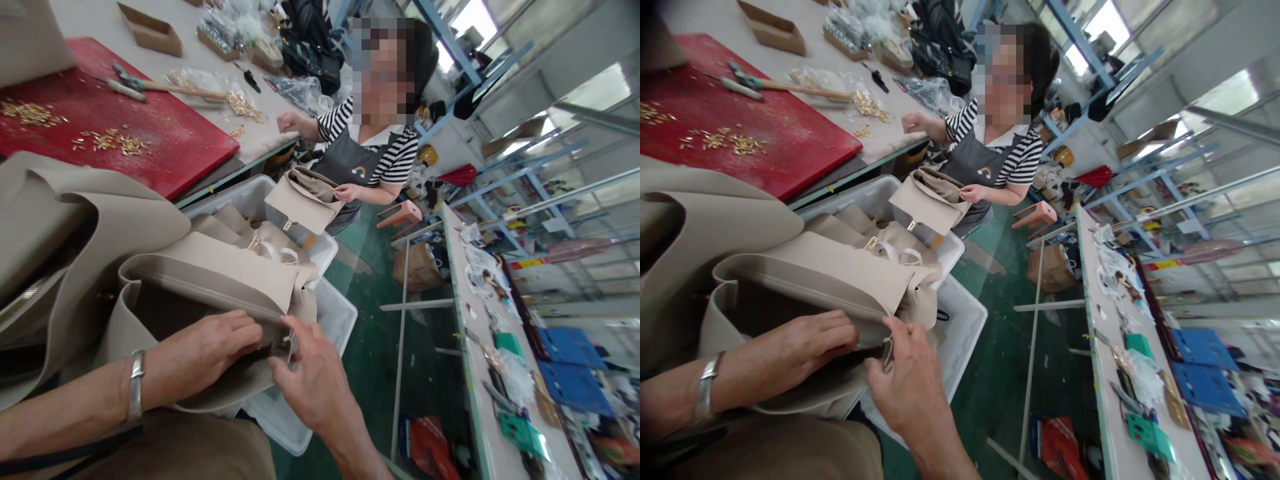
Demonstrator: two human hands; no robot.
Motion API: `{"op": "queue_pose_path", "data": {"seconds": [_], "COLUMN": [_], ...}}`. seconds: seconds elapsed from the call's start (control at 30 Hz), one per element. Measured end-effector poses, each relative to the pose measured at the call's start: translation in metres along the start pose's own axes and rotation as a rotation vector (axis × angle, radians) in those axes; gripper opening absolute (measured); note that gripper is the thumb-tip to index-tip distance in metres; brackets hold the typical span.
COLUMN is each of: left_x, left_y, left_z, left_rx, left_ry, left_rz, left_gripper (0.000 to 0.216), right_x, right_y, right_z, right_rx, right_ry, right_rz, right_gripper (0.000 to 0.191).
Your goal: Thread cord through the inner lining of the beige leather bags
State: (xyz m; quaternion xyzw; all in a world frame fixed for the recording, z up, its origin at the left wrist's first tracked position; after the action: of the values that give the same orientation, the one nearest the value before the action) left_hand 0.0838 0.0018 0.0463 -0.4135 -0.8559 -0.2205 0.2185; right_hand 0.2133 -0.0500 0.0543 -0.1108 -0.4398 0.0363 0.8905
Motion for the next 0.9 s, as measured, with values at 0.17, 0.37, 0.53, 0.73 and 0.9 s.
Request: {"op": "queue_pose_path", "data": {"seconds": [0.17, 0.37, 0.53, 0.73, 0.9], "left_x": [-0.003, -0.019, -0.015, -0.015, -0.017], "left_y": [-0.001, -0.004, -0.003, -0.004, 0.000], "left_z": [0.000, 0.008, 0.005, -0.002, -0.003], "left_rx": [0.000, 0.104, 0.082, -0.021, 0.047], "left_ry": [-0.020, -0.067, -0.075, -0.061, -0.051], "left_rz": [0.018, 0.101, 0.063, 0.016, 0.111], "left_gripper": [0.025, 0.022, 0.024, 0.025, 0.027], "right_x": [-0.001, -0.004, -0.002, 0.004, 0.009], "right_y": [0.001, 0.017, 0.022, 0.023, 0.027], "right_z": [0.003, 0.002, 0.019, 0.031, 0.036], "right_rx": [0.117, 0.232, 0.282, 0.251, 0.262], "right_ry": [0.090, 0.152, -0.196, -0.502, -0.567], "right_rz": [0.086, 0.013, 0.132, 0.305, 0.363], "right_gripper": [0.068, 0.049, 0.059, 0.059, 0.054]}}
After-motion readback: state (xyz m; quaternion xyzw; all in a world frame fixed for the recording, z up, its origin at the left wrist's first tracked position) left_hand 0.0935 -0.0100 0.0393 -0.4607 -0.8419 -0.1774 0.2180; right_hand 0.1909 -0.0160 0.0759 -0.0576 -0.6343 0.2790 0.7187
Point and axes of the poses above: each hand's wrist, its own y-axis towards the middle knuckle, its own x-axis out of the back of the hand, z = x × y, the point moved 10 cm from there along y, towards the middle knuckle, and after that the axes turned 6 degrees about x, right-handed, at the moved point
